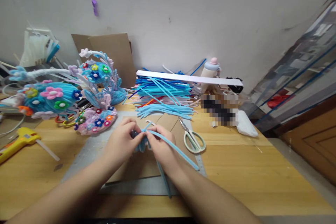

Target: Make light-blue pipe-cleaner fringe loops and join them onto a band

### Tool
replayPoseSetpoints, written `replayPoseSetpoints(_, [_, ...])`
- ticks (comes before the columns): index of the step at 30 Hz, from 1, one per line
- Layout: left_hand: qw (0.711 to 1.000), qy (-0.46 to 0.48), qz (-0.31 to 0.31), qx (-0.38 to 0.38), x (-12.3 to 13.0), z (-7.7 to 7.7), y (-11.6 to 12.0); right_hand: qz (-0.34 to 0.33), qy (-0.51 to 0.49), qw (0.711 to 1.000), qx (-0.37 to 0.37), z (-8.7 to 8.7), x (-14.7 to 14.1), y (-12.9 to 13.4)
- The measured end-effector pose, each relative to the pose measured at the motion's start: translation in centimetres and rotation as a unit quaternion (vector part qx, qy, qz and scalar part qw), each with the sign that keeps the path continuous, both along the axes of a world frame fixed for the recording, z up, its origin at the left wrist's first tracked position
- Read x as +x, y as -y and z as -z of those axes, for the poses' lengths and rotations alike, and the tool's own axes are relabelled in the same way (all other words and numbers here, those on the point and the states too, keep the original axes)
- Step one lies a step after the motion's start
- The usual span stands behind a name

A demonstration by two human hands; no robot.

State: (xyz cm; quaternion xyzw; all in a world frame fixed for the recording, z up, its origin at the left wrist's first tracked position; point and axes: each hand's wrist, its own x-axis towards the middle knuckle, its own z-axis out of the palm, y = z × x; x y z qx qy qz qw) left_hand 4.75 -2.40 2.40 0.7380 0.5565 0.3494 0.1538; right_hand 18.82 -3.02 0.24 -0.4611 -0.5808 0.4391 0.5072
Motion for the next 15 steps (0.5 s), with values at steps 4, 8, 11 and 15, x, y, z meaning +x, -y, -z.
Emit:
replayPoseSetpoints(4, [0.998, 0.007, -0.012, 0.068, 1.0, 0.0, 0.6, 0.034, -0.063, 0.997, 0.011, 0.1, -0.3, 0.3])
replayPoseSetpoints(8, [0.994, 0.076, 0.021, 0.07, 1.8, 0.1, 1.1, 0.071, -0.091, 0.993, 0.033, 0.2, -0.1, 0.0])
replayPoseSetpoints(11, [0.987, 0.143, 0.056, 0.042, 1.9, 0.2, 1.3, 0.087, -0.108, 0.989, 0.054, 0.5, 0.3, -0.6])
replayPoseSetpoints(15, [0.978, 0.203, 0.035, 0.031, 1.6, 0.6, 1.0, 0.072, -0.141, 0.986, 0.059, 0.9, 0.4, -1.1])
